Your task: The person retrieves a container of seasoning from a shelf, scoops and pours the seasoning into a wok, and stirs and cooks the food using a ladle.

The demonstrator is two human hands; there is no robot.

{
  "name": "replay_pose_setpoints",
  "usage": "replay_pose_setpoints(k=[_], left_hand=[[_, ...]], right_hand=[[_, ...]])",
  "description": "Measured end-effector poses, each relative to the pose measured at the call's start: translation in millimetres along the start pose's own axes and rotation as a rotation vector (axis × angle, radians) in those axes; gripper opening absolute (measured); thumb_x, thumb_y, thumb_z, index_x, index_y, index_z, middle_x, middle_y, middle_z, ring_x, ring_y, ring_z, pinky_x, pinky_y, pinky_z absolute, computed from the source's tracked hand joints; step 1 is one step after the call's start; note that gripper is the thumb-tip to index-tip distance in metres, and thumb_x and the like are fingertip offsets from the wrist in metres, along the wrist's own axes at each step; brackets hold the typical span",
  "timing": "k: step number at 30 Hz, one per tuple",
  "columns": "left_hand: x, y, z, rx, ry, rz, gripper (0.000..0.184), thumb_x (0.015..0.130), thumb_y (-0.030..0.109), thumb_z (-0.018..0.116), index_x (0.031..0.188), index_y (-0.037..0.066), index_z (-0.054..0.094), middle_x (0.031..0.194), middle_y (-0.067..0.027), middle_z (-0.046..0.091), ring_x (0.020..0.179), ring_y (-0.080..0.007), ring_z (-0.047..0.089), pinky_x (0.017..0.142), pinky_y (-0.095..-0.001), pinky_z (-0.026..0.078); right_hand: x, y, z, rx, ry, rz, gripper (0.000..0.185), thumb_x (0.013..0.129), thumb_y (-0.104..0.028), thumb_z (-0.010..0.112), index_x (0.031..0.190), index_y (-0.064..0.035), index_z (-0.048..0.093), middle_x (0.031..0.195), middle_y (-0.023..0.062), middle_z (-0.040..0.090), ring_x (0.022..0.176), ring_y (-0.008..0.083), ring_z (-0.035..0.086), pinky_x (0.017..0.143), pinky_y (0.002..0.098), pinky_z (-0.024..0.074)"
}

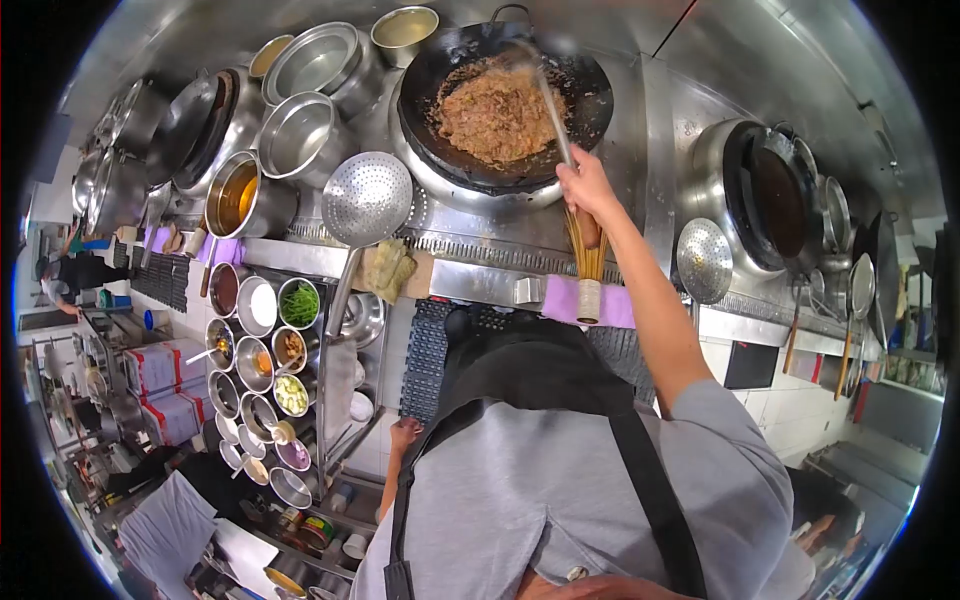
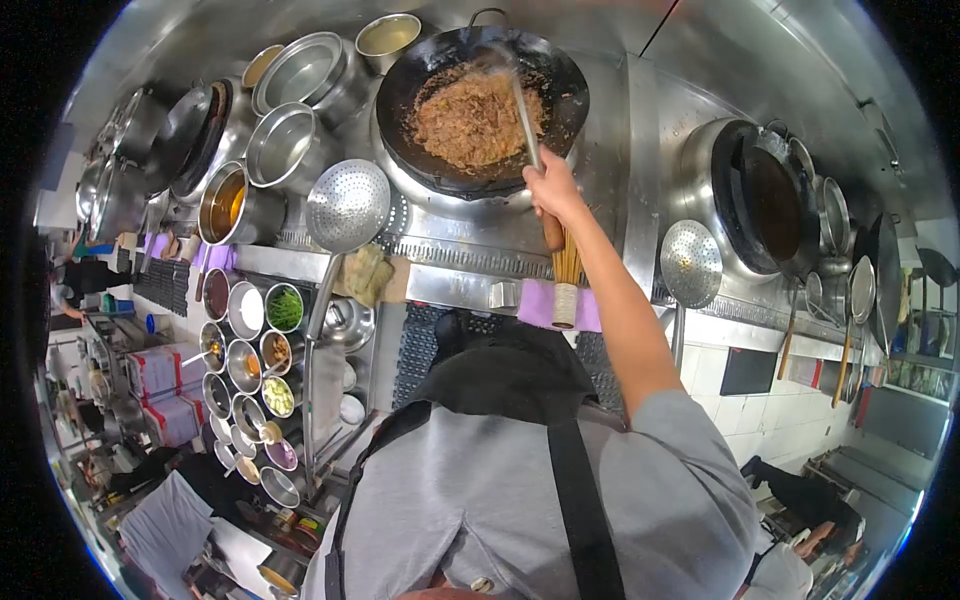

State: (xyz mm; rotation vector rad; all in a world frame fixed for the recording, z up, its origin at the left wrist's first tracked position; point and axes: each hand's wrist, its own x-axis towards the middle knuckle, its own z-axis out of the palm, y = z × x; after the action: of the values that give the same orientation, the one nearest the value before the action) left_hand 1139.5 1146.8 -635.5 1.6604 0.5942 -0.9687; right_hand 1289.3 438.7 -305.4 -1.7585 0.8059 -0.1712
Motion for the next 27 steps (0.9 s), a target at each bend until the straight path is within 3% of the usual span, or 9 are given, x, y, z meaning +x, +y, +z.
replay_pose_setpoints(k=[3, 8, 13, 16, 17, 19, 20, 22, 27], left_hand=[[-29, 41, 24, -0.007, 0.027, 0.031, 0.014, 0.094, 0.017, 0.066, 0.099, 0.004, 0.065, 0.080, -0.0082, 0.070, 0.062, -0.0184, 0.069, 0.051, -0.0313, 0.053], [-48, 83, 39, -0.046, 0.055, 0.075, 0.017, 0.098, 0.021, 0.066, 0.103, 0.005, 0.064, 0.077, -0.0043, 0.067, 0.061, -0.0164, 0.069, 0.048, -0.0274, 0.050], [-12, 88, 21, -0.010, 0.024, 0.006, 0.017, 0.099, 0.023, 0.065, 0.101, 0.006, 0.063, 0.077, -0.0031, 0.067, 0.058, -0.0154, 0.068, 0.043, -0.0254, 0.046], [-13, 112, 17, 0.079, 0.029, -0.043, 0.014, 0.100, 0.019, 0.062, 0.100, 0.005, 0.063, 0.077, -0.0047, 0.068, 0.059, -0.0153, 0.069, 0.041, -0.0252, 0.044], [-11, 120, 17, 0.088, 0.036, -0.046, 0.013, 0.100, 0.018, 0.061, 0.101, 0.005, 0.063, 0.076, -0.0048, 0.068, 0.058, -0.0152, 0.068, 0.041, -0.0249, 0.044], [-1, 125, 13, 0.083, 0.049, -0.037, 0.013, 0.100, 0.016, 0.060, 0.106, 0.004, 0.063, 0.079, -0.0060, 0.068, 0.058, -0.0150, 0.068, 0.040, -0.0236, 0.042], [5, 122, 7, 0.056, 0.016, -0.020, 0.014, 0.100, 0.015, 0.060, 0.107, 0.004, 0.063, 0.080, -0.0065, 0.069, 0.058, -0.0151, 0.068, 0.040, -0.0234, 0.042], [18, 127, -1, 0.005, -0.050, 0.019, 0.016, 0.100, 0.015, 0.060, 0.110, 0.004, 0.063, 0.082, -0.0076, 0.069, 0.058, -0.0153, 0.068, 0.041, -0.0230, 0.042], [-5, 168, 4, 0.113, 0.006, 0.010, 0.016, 0.099, 0.015, 0.060, 0.110, 0.004, 0.063, 0.081, -0.0066, 0.068, 0.060, -0.0165, 0.069, 0.043, -0.0237, 0.045]], right_hand=[[-30, -5, -8, 0.239, -0.203, 0.025, 0.064, 0.096, -0.009, 0.061, 0.155, -0.0022, 0.035, 0.064, 0.0018, 0.052, 0.042, 0.0109, 0.047, 0.036, 0.0308, 0.0399], [12, -15, -22, 0.172, -0.011, -0.044, 0.056, 0.099, -0.011, 0.058, 0.152, -0.0060, 0.041, 0.065, 0.0011, 0.053, 0.043, 0.0092, 0.047, 0.038, 0.0287, 0.0404], [46, -22, -14, 0.442, -0.332, 0.143, 0.058, 0.099, -0.012, 0.058, 0.154, -0.0092, 0.041, 0.065, 0.0009, 0.051, 0.041, 0.0094, 0.044, 0.036, 0.0284, 0.0393], [6, -19, -16, 0.034, -0.426, 0.011, 0.065, 0.096, -0.011, 0.060, 0.157, -0.0124, 0.037, 0.072, 0.0057, 0.060, 0.050, 0.0152, 0.057, 0.047, 0.0340, 0.0490], [2, 8, -21, -0.208, -0.281, -0.439, 0.069, 0.094, -0.010, 0.061, 0.158, -0.0169, 0.036, 0.079, 0.0096, 0.064, 0.060, 0.0217, 0.063, 0.057, 0.0381, 0.0523], [-34, 24, -42, -0.564, -0.121, -0.679, 0.073, 0.091, -0.007, 0.062, 0.157, -0.0234, 0.037, 0.100, 0.0164, 0.070, 0.086, 0.0352, 0.068, 0.079, 0.0431, 0.0541], [-71, 3, -57, -0.673, -0.126, -0.467, 0.073, 0.089, -0.004, 0.063, 0.155, -0.0253, 0.041, 0.113, 0.0192, 0.071, 0.100, 0.0422, 0.066, 0.090, 0.0440, 0.0527], [-103, 2, -80, -0.913, -0.030, -0.342, 0.076, 0.086, -0.002, 0.063, 0.154, -0.0304, 0.043, 0.112, 0.0232, 0.068, 0.097, 0.0450, 0.064, 0.086, 0.0465, 0.0527], [-161, -26, -148, -0.941, 0.063, -0.265, 0.071, 0.087, 0.000, 0.061, 0.151, -0.0284, 0.048, 0.117, 0.0218, 0.069, 0.102, 0.0433, 0.066, 0.092, 0.0467, 0.0516]])
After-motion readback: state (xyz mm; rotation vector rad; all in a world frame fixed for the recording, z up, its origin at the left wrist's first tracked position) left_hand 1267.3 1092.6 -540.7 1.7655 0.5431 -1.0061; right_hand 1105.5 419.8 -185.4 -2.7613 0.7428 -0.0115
